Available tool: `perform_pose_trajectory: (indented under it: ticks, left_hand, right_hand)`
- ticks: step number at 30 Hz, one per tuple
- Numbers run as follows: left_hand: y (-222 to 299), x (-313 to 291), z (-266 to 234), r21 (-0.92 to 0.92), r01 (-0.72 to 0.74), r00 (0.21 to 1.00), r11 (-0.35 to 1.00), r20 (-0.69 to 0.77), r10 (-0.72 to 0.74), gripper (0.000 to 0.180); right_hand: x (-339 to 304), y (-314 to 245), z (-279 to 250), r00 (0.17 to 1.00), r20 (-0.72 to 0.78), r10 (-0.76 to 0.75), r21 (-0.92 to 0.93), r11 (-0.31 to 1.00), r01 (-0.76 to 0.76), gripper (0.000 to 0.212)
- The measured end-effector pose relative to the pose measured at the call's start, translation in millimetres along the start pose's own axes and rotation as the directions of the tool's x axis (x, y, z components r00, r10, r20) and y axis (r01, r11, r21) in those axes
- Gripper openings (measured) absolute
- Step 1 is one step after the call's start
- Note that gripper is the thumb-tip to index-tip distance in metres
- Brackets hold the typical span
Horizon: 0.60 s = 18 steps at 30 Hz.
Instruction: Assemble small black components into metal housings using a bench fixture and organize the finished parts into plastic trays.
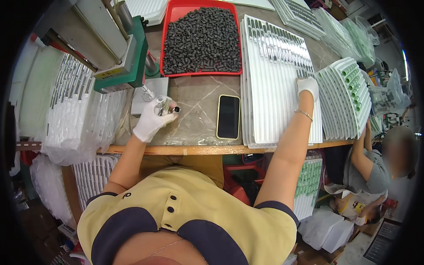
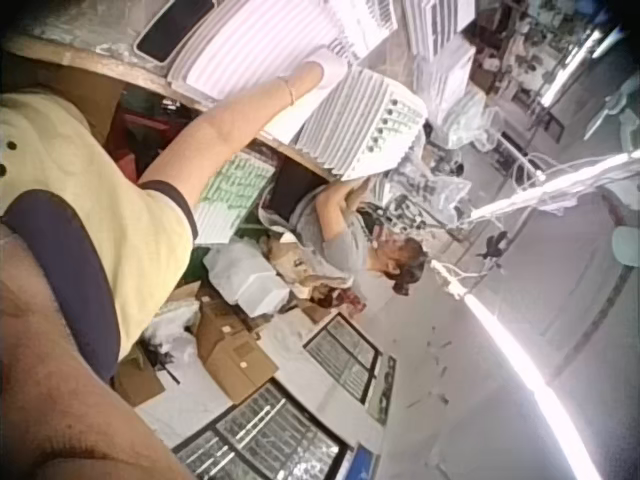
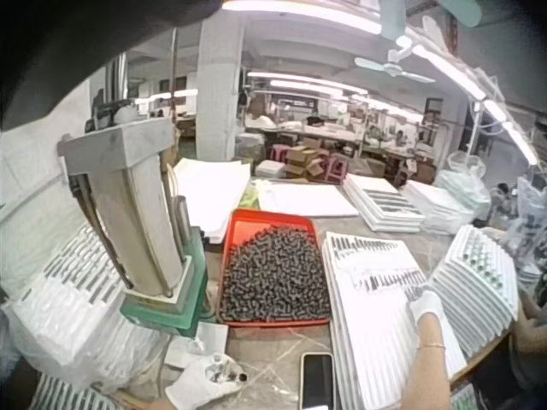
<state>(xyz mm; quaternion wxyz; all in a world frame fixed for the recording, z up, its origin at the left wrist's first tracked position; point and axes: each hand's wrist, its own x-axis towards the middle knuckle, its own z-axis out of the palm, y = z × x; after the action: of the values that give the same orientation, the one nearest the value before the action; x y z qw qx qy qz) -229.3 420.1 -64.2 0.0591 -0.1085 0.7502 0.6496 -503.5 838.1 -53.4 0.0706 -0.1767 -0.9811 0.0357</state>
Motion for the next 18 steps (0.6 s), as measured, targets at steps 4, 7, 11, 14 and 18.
perform_pose_trajectory:
  ticks: [4,7,11,14,18]
  left_hand:
    - [-9,-13,-7,-0.258,-0.201,0.979,0.945,-0.067,0.190,0.025]
    - [-20,-17,-16,-0.313,-0.208,0.978,0.927,-0.033,0.208,0.026]
    - [-14,-27,-19,-0.357,-0.158,0.986,0.921,-0.011,0.165,0.023]
    - [-23,-42,-31,-0.376,-0.108,0.994,0.920,-0.011,0.112,0.024]
    - [-16,-51,-35,-0.244,-0.319,0.933,0.916,0.089,0.349,0.025]
  right_hand:
    - [-6,-3,-15,0.997,-0.062,0.050,0.083,0.996,-0.044,0.031]
    - [-18,1,-22,0.991,-0.132,0.037,0.179,0.984,-0.013,0.032]
    - [2,9,-15,1.000,0.014,-0.022,0.125,0.992,0.020,0.037]
    - [15,8,16,0.994,0.101,-0.045,-0.038,0.998,0.049,0.043]
    - [12,7,17,1.000,0.017,-0.006,-0.023,1.000,0.006,0.038]
